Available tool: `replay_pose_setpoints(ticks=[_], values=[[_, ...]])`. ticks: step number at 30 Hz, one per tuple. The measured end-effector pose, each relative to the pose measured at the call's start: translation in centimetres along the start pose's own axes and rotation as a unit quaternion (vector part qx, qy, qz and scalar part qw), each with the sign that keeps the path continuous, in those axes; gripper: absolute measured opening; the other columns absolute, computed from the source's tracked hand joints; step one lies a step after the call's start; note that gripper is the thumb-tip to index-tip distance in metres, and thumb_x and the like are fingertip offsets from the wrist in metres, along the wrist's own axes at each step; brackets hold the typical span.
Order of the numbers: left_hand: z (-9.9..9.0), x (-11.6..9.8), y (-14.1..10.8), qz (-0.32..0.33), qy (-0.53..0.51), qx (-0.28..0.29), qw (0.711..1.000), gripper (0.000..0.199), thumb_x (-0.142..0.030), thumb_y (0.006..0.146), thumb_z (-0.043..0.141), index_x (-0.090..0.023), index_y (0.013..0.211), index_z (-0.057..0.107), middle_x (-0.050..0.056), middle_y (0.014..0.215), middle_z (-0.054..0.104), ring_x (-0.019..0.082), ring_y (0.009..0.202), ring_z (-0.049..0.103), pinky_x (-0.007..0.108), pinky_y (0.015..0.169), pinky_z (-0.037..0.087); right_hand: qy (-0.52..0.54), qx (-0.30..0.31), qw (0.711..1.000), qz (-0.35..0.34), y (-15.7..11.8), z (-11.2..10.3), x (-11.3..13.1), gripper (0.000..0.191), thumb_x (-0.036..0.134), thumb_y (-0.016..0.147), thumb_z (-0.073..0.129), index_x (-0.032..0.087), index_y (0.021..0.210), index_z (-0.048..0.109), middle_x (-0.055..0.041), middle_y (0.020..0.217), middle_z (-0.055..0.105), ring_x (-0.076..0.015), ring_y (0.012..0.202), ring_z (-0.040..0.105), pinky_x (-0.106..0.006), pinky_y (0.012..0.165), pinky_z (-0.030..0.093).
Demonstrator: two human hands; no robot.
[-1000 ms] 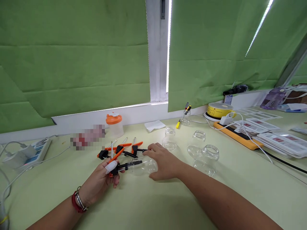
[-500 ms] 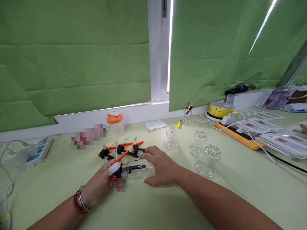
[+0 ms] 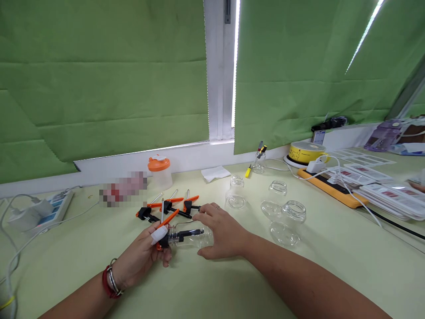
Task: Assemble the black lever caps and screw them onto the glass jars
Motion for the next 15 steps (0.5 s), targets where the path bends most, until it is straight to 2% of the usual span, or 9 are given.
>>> replay_pose_setpoints(ticks=[12,15], values=[[0.29,-0.09,0.01,-0.014,0.004,-0.004,1.0,0.027,-0.042,0.084,0.057,-0.018,0.092,0.049,-0.002,0.074,0.057,0.011,0.049,0.058,0.027,0.048,0.05,-0.008,-0.005,1.0,-0.02,0.06,0.08,0.13,0.071,0.029,0.053,0.076,0.019,0.12,0.054,-0.011,0.113,0.05,-0.0261,0.103,0.046,-0.039,0.085,0.044],[0.24,-0.14,-0.05,-0.011,0.003,-0.004,1.0,0.027,-0.043,0.083,0.058,-0.019,0.091,0.049,-0.003,0.071,0.057,0.011,0.05,0.059,0.027,0.048,0.05,0.006,-0.011,1.0,-0.02,0.0,0.17,-0.01,0.075,0.029,0.053,0.077,0.019,0.123,0.051,-0.0114,0.116,0.05,-0.0268,0.106,0.045,-0.04,0.088,0.044]])
Point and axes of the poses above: each hand's wrist, its own y-axis towards the middle knuckle, its own z-axis out of the palm, x = y × z, the point moved 3 cm from there along y, towards the middle knuckle
